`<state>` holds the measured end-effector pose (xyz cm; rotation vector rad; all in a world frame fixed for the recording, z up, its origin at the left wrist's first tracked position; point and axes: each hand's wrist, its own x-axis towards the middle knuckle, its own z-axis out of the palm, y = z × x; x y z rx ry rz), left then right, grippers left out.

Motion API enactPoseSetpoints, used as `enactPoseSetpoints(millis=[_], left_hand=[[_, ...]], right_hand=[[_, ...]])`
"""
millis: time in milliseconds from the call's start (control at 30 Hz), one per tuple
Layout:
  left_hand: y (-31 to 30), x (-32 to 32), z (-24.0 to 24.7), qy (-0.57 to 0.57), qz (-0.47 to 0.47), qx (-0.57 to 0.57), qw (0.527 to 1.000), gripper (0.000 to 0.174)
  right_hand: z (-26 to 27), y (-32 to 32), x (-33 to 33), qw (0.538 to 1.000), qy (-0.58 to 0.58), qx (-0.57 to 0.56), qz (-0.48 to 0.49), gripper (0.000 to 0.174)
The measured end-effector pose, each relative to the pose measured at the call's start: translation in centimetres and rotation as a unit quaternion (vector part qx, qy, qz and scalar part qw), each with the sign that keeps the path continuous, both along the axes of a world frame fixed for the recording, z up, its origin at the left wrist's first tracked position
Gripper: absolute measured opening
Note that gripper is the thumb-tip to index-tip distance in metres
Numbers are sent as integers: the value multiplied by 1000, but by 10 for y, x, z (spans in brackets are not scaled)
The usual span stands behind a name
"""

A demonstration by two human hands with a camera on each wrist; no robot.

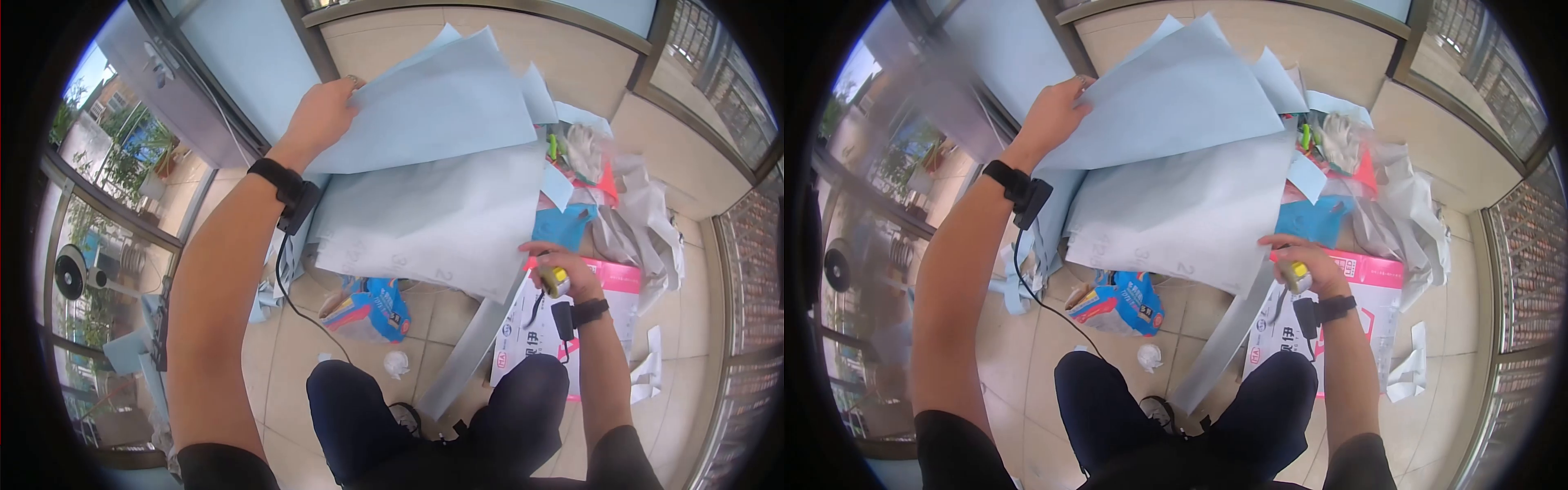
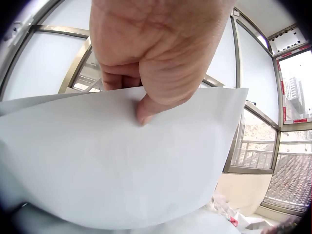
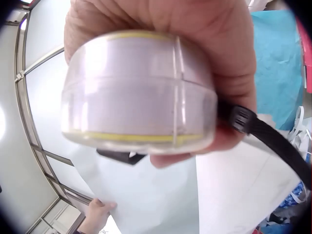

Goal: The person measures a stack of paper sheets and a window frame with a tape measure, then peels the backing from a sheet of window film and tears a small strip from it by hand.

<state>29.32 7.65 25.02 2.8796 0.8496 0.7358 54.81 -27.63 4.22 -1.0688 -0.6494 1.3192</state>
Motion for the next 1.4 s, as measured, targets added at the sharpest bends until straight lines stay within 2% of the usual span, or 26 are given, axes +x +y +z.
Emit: enactPoseSetpoints(millis=[67, 200, 233, 333, 400, 467, 533, 567, 600, 733, 767, 800, 867, 1000, 1067, 1133, 1267, 1400], left_hand=[[-2, 0, -1, 2, 5, 0, 1000, 29], [-3, -2, 1, 14, 24, -12, 1000, 23], [-2, -1, -3, 13, 24, -12, 1000, 23], [4, -13, -9, -5, 8, 17, 1000, 18], [-4, -15, -10, 1, -5, -28, 1000, 16], [-2, -20, -14, -6, -9, -13, 1000, 16], [-3, -27, -16, -7, -8, -25, 1000, 15], [-1, -31, -17, -9, -1, -26, 1000, 15], [2, -34, -19, -10, -2, -14, 1000, 15], [3, -43, -12, 0, 38, -30, 999, 14], [6, -45, -11, 0, 39, -32, 999, 14], [10, -46, -9, -11, 31, -14, 999, 14], [14, -46, -7, -21, 21, 1, 1000, 14], [14, -43, 3, -32, -9, 16, 999, 16], [12, -43, 5, -22, -30, 38, 999, 17], [6, -39, 6, -11, -1, 0, 1000, 19], [1, -34, -3, -25, -16, -28, 999, 19], [-12, -31, -19, -48, -46, 4, 998, 24]], right_hand=[[1, 7, 5, 986, -58, -113, 112, 53], [24, 14, -3, 983, -92, -93, 128, 55], [36, 15, -7, 982, -99, -94, 132, 49], [41, 23, -2, 986, -82, -64, 133, 49], [70, 22, -5, 989, -76, -63, 107, 51], [95, 18, -8, 985, -149, -50, 64, 57], [108, 9, -5, 985, -165, -49, -7, 58], [119, 0, -2, 976, -212, -38, -35, 56], [136, -4, -2, 982, -172, -62, -37, 53], [137, -29, 37, 982, -121, -63, -127, 47], [140, -34, 45, 978, -140, -67, -136, 45], [142, -38, 52, 978, -140, -69, -136, 45], [145, -45, 61, 984, -128, -103, -73, 44], [141, -56, 74, 968, -174, -156, -90, 46], [143, -64, 84, 970, -181, -138, -90, 46], [145, -69, 86, 970, -191, -121, -94, 47], [148, -70, 78, 970, -169, -126, -117, 49], [143, -70, 75, 972, -166, -126, -110, 53]])
